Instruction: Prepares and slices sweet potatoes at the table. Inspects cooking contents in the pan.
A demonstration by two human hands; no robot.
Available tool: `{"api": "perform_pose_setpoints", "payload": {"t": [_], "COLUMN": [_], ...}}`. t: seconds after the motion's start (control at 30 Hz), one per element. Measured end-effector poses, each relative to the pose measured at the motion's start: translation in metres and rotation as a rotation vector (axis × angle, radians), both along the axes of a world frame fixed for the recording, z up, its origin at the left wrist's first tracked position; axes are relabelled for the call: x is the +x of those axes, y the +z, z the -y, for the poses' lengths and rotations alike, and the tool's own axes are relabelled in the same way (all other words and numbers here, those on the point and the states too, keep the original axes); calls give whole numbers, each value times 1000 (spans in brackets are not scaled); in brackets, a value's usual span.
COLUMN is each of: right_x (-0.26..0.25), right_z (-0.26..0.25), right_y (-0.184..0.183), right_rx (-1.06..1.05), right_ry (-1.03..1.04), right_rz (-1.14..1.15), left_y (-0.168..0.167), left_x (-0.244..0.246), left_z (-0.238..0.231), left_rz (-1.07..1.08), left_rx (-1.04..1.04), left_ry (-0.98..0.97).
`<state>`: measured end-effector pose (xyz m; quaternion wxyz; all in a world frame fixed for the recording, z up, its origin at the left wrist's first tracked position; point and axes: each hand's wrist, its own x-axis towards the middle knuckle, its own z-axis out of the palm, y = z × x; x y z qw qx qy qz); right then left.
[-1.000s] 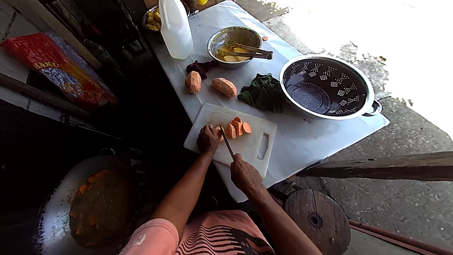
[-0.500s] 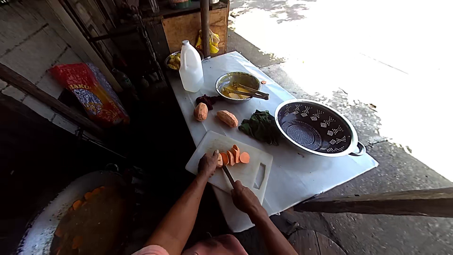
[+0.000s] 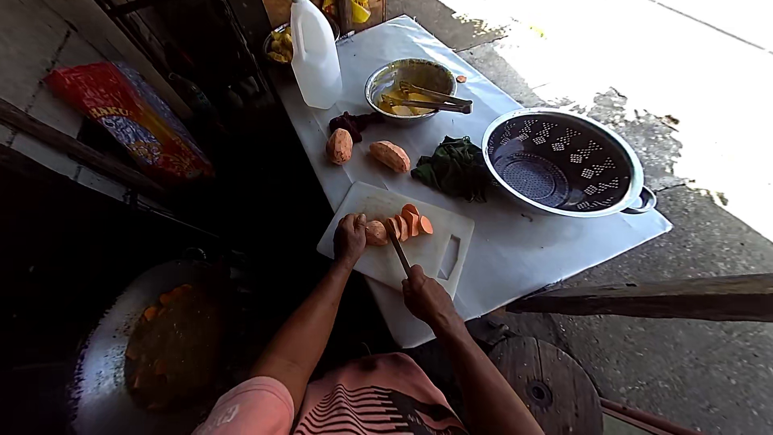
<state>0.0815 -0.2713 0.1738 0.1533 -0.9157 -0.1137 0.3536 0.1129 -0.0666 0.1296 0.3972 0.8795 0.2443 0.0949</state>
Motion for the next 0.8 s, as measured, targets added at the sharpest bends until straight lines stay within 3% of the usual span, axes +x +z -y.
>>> {"api": "perform_pose_setpoints", "payload": {"t": [0.1, 0.27, 0.43, 0.63, 0.8], "right_x": [-3, -2, 8, 42, 32], "right_z": [-6, -16, -25, -66, -63], "right_y": [16, 22, 19, -15, -5], "right_rx": [-11, -29, -54, -39, -32], "right_ry": [14, 59, 72, 69, 80], "right_rz": [32, 74, 17, 37, 53], "left_y": [4, -28, -29, -26, -23], "left_x": [13, 19, 21, 30, 30], "left_z": [17, 27, 26, 23, 30], "left_rz": [-202, -128, -102, -168, -159], "left_rx": [97, 354, 380, 360, 351], "left_ry": [160, 172, 140, 197, 243]}}
